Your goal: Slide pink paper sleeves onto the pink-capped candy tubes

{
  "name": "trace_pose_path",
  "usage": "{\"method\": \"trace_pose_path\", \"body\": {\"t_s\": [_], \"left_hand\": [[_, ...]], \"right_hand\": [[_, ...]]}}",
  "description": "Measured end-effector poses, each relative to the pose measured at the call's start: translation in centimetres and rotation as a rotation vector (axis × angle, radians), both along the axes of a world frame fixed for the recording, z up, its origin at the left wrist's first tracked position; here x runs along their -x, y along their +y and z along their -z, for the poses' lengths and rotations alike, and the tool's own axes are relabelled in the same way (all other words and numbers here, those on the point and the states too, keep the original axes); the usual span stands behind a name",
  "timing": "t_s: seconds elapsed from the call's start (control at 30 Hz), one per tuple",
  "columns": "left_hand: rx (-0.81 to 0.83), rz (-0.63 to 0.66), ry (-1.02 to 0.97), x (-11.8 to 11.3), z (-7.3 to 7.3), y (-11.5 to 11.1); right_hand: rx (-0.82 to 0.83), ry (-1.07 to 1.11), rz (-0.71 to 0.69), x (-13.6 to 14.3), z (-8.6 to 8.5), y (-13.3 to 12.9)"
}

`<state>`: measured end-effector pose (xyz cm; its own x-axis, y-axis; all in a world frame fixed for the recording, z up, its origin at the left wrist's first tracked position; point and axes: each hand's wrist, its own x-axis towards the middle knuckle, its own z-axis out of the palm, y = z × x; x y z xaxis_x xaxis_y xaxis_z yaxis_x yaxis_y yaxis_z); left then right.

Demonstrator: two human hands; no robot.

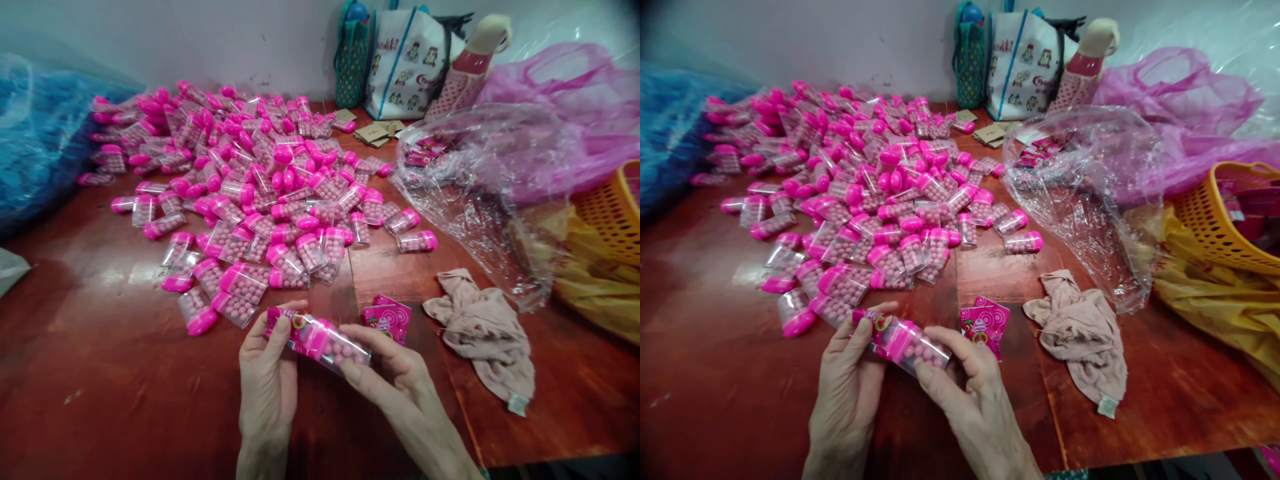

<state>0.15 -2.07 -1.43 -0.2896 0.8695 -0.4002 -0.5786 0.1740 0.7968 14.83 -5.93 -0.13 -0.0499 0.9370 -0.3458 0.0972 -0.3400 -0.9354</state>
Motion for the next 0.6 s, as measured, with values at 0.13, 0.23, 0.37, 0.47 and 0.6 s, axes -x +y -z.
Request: {"method": "trace_pose_path", "body": {"t_s": [0.13,0.23,0.37,0.47,0.6], "left_hand": [[0.012,-0.029,0.009,-0.1,-0.1,0.0],[0.012,-0.07,-0.001,-0.1,0.0,0.1],[0.005,-0.066,-0.077,-0.1,0.2,0.1],[0.052,-0.023,-0.145,-0.1,0.3,0.1],[0.058,0.074,-0.188,-0.3,0.1,-0.1]], "right_hand": [[-0.193,-0.223,-0.023,0.2,0.3,-0.3],[-0.349,-0.276,-0.007,0.5,0.3,-0.1],[-0.539,-0.285,0.005,1.2,0.6,0.1],[-0.64,-0.337,0.021,1.8,1.2,0.1],[-0.717,-0.389,0.011,2.2,1.8,0.0]]}}
